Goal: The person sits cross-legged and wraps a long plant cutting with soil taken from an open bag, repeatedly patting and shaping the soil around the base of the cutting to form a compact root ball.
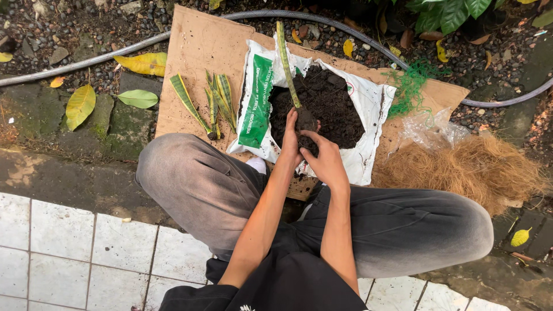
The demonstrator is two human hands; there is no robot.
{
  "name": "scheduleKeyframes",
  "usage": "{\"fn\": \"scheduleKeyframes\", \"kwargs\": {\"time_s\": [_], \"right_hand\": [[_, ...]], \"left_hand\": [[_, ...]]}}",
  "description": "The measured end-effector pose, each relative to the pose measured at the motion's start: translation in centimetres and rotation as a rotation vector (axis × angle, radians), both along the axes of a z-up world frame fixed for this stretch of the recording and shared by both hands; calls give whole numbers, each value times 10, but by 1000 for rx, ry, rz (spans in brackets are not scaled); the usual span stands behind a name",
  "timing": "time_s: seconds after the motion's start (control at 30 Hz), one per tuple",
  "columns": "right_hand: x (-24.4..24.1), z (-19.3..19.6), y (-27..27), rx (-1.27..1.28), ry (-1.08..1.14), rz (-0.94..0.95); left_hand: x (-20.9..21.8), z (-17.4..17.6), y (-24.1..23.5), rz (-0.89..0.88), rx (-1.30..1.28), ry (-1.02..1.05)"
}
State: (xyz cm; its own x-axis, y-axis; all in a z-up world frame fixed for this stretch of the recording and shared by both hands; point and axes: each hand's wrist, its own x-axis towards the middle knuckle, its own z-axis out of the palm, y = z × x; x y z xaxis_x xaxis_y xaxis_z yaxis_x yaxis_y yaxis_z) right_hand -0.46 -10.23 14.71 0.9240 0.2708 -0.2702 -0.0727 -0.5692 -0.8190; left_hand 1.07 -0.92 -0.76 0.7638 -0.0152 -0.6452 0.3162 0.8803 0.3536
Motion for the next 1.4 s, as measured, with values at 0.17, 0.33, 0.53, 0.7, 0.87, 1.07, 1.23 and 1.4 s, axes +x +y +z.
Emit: {"fn": "scheduleKeyframes", "kwargs": {"time_s": [0.17, 0.33, 0.53, 0.7, 0.87, 1.07, 1.23, 1.4], "right_hand": [[-10, -11, 10, -53, -29, -204], [-16, -18, 16, -104, -92, -273], [-21, -17, 15, -89, 77, -261], [-20, -18, 13, 46, 105, -263], [-20, -28, 12, 18, 104, -392], [-19, -48, 10, 196, 156, -528], [-20, -49, 11, 192, 65, -499], [-23, -42, 17, 62, 162, -514]], "left_hand": [[2, -9, -4, 76, -3, -42], [2, -10, -3, 99, 13, -116], [2, -6, 3, 155, 1, -10], [4, -4, 4, 156, 73, -13], [3, 6, 5, 150, 173, -31], [3, 23, 4, 174, 217, -16], [6, 35, 1, 187, 321, -47], [5, 37, 3, 165, 424, -40]]}}
